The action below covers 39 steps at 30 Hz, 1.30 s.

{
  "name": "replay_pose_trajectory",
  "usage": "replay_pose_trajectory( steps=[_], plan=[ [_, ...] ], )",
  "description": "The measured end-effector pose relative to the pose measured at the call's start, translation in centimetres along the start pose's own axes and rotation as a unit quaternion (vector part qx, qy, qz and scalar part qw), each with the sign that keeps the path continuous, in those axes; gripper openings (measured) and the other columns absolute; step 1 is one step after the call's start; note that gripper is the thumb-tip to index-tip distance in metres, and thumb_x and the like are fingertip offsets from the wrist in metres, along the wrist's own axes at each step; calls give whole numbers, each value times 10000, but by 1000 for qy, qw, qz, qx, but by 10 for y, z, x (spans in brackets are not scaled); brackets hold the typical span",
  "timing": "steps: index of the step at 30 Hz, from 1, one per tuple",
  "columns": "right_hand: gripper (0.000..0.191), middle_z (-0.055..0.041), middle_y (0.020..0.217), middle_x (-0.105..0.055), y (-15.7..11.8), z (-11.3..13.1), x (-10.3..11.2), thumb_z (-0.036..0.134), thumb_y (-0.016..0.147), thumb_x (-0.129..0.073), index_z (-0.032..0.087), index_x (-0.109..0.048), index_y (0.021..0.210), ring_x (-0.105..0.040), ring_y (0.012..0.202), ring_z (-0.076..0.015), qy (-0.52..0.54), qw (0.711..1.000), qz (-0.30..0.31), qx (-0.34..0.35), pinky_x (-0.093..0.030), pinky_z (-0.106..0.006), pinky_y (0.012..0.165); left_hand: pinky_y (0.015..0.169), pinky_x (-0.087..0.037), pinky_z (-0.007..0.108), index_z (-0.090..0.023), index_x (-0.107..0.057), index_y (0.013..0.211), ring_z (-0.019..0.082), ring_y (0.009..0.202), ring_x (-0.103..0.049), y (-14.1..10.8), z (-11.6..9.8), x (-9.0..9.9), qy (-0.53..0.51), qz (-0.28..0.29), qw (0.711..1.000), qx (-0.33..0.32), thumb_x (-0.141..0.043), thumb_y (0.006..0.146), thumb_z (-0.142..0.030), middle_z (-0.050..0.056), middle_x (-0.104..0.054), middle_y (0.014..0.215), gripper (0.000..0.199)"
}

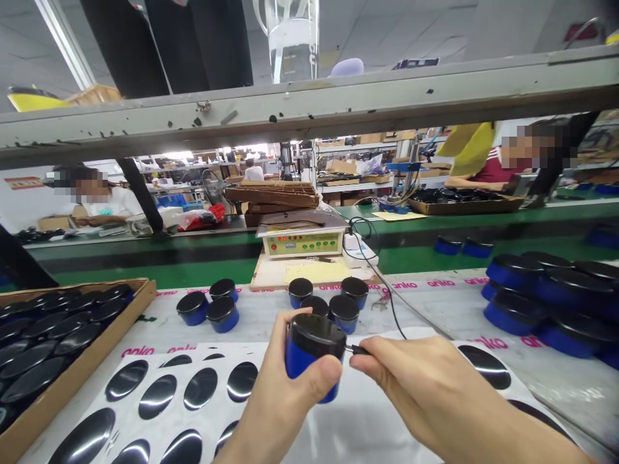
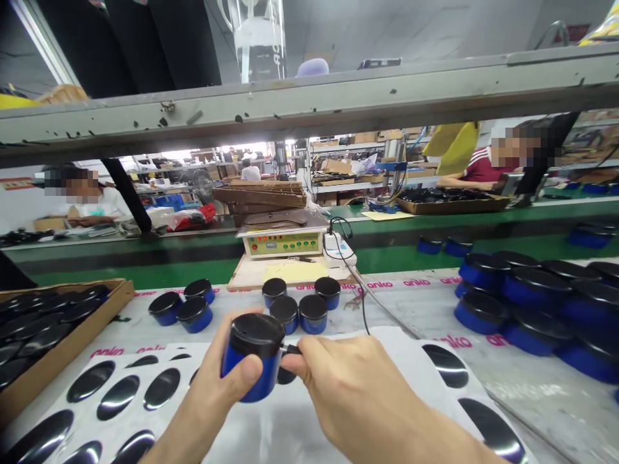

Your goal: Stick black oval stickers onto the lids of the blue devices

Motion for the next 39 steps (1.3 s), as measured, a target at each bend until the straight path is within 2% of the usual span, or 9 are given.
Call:
replay_pose_trajectory(
  steps=[9, 13, 15, 18, 20, 22, 27, 33, 39],
  plan=[
    [332, 41, 461, -508, -1, -2, -4, 203, 972, -326, 213, -486, 681, -426, 326, -115, 78, 995, 47, -26, -262, -270, 383, 772, -481, 286, -240, -417, 1191, 195, 889, -601, -9, -2, -3, 59, -19, 998, -23, -702, 667, -614, 36, -634, 997, 704],
    [257, 35, 576, -566, 0, -12, -25, 228, 958, -385, 221, -508, 732, -526, 485, -120, 224, 957, 171, -63, -361, -218, 464, 837, -494, 337, -288, -388, 1254, 209, 925, -605, -6, -1, 5, 190, -20, 978, -82, -669, 719, -599, 34, -611, 1037, 679],
    [214, 30, 656, -603, -2, -16, -37, 209, 952, -390, 225, -522, 783, -566, 568, -123, 294, 932, 196, -83, -409, -205, 522, 902, -491, 391, -302, -404, 1294, 247, 1046, -566, -6, -10, 8, 308, -26, 933, -185, -664, 745, -563, 76, -518, 1172, 661],
    [198, 17, 743, -643, -4, -17, -45, 170, 937, -375, 227, -550, 863, -596, 626, -131, 341, 922, 158, -91, -453, -213, 581, 903, -522, 399, -197, -411, 1344, 262, 1065, -534, -14, -26, 4, 463, -29, 812, -355, -661, 781, -491, 126, -433, 1150, 682],
    [197, 14, 765, -661, -5, -13, -45, 173, 934, -380, 231, -562, 887, -610, 635, -136, 355, 921, 135, -89, -466, -216, 591, 938, -519, 378, -145, -431, 1323, 250, 1082, -515, -23, -32, -2, 514, -31, 732, -446, -666, 816, -342, 118, -432, 1100, 592],
    [203, 8, 777, -670, -5, -9, -42, 165, 928, -371, 234, -557, 885, -624, 641, -141, 368, 919, 110, -85, -478, -217, 594, 1004, -485, 384, -154, -501, 1244, 243, 1135, -481, -33, -35, -10, 530, -36, 679, -506, -651, 816, -168, 100, -415, 1094, 454],
    [205, -6, 781, -680, -13, -5, -37, 149, 917, -364, 230, -549, 880, -646, 662, -154, 376, 919, 85, -78, -495, -233, 617, 1058, -443, 415, -198, -600, 1048, 171, 1020, -549, -45, -41, -21, 502, -72, 677, -533, -500, 806, 7, 49, -355, 1016, 333],
    [170, -23, 830, -696, -24, -6, -46, 159, 907, -389, 210, -549, 880, -655, 706, -152, 370, 921, 95, -76, -497, -232, 628, 977, -519, 411, -205, -666, 943, 140, 828, -594, -44, -51, -31, 564, -20, 607, -560, -563, 801, -42, 33, -409, 930, 239],
    [179, -28, 777, -687, -26, -5, -44, 155, 896, -387, 205, -538, 813, -649, 668, -157, 344, 932, 83, -81, -492, -233, 592, 994, -507, 404, -175, -657, 881, 128, 845, -571, -45, -50, -34, 559, -21, 589, -583, -539, 777, 1, 46, -418, 950, 236]
  ],
)
Point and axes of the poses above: each hand's wrist, its own y-axis towards the middle knuckle, its own x-axis out of the back of the hand, z = x × y, the point moved 5 cm from there along y, towards the middle knuckle
